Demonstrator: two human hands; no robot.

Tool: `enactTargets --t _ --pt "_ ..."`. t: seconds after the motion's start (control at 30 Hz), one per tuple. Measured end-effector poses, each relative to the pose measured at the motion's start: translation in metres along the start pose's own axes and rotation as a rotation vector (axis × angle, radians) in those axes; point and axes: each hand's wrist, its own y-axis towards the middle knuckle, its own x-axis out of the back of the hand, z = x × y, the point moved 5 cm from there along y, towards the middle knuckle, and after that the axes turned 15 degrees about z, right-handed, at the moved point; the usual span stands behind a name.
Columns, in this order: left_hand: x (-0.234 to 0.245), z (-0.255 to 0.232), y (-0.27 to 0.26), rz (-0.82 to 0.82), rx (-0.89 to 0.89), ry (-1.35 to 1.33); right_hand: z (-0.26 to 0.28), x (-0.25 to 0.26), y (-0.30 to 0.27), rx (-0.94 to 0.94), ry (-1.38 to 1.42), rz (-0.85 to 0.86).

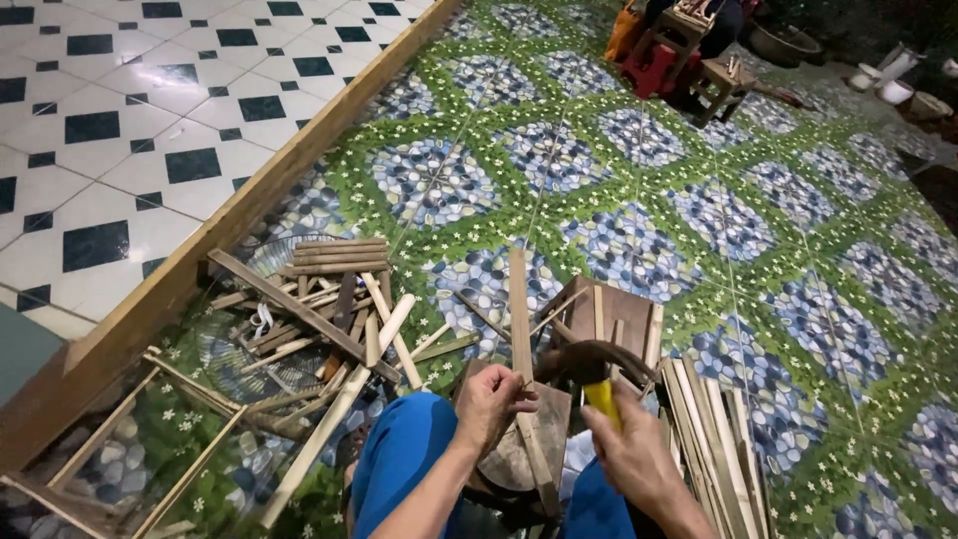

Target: The person assembles a small wooden frame by joining thin wooden slats with nails. They use a hammer to drive nails into the joints and repeatedly adjust the frame's alignment. The person works on the floor surrounded by loose wooden pieces and a small stool.

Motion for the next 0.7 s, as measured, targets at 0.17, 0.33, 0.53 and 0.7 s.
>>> enactTargets --t 0.17,0.33,0.53,0.7 --pt "-0.004 -0.006 0.002 -0.017 -0.010 -0.020 0.018 -0.008 -0.007 -0.051 -0.039 0.049" --pt "-0.004 -0.001 0.003 0.054 -0.016 -0.144 0.029 0.000 -0.034 -0.074 -0.024 -0.151" --pt "-0.003 0.000 0.005 -0.015 0.027 -0.180 0.033 -0.015 -0.028 -0.103 0.068 0.067" --pt "-0.006 -0.006 0.001 0.013 -0.002 -0.070 0.025 -0.006 -0.032 0.027 0.154 -0.092"
